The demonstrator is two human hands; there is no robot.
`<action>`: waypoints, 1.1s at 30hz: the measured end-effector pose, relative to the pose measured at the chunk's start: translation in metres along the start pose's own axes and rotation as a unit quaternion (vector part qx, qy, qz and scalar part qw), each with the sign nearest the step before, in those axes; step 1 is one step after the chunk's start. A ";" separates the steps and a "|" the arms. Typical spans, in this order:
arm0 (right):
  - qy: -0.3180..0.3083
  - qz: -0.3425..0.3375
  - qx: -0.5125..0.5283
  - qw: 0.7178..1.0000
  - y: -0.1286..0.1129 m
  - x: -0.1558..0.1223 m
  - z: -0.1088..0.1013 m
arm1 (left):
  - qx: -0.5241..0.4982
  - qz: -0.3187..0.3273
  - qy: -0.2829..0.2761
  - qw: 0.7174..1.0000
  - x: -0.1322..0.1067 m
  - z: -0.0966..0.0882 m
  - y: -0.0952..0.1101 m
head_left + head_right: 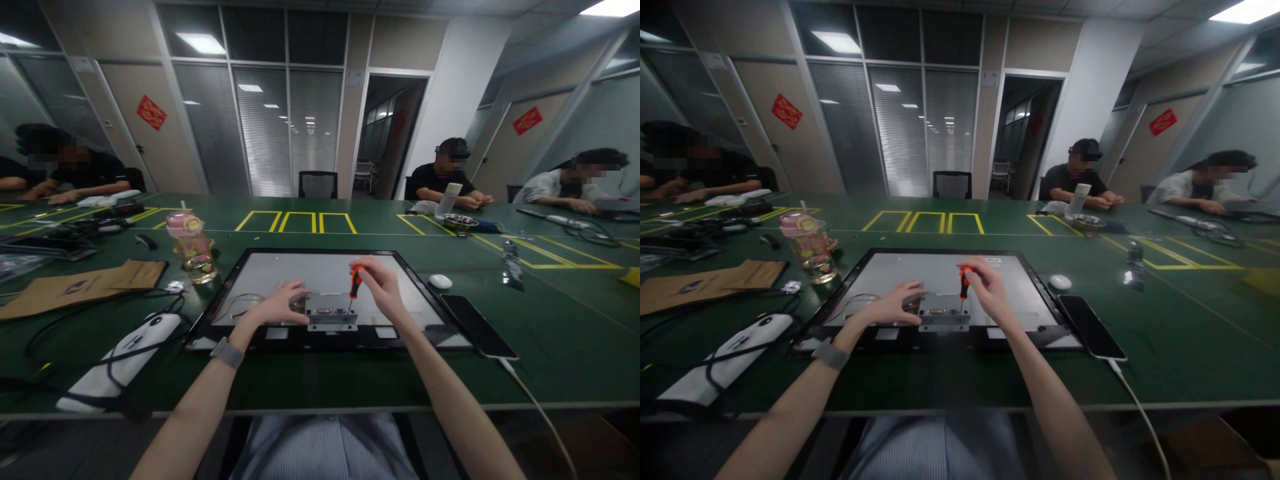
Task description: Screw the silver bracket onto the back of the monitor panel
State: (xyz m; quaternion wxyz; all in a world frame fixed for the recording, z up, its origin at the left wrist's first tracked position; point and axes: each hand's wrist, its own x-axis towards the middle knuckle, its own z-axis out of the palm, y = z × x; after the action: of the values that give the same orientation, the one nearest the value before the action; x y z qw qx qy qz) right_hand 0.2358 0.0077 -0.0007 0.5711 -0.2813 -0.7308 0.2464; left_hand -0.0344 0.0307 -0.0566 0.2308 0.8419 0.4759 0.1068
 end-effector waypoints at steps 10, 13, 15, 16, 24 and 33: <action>0.010 0.069 0.186 0.980 0.025 0.001 0.001 | -0.093 0.002 -0.006 0.996 0.001 -0.006 0.001; 0.013 0.075 0.144 0.987 0.024 0.000 0.003 | -0.092 -0.003 -0.007 0.996 0.001 -0.006 0.002; 0.024 0.059 0.070 0.995 0.021 0.000 0.003 | -0.090 -0.008 -0.004 0.996 0.001 -0.006 0.002; 0.035 0.046 0.035 0.998 0.019 0.000 0.004 | -0.090 -0.010 -0.003 0.996 0.000 -0.005 0.002; 0.008 0.030 0.026 0.999 0.010 0.001 -0.001 | -0.084 -0.003 -0.001 0.996 -0.002 -0.004 0.001; 0.060 0.000 0.012 0.998 0.010 -0.001 0.002 | -0.081 0.006 0.010 0.997 -0.001 -0.002 0.001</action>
State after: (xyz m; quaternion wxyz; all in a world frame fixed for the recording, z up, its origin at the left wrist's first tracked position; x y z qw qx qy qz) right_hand 0.2357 0.0148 -0.0085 0.6173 -0.2887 -0.6920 0.2382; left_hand -0.0347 0.0301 -0.0546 0.2929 0.8223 0.4629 0.1543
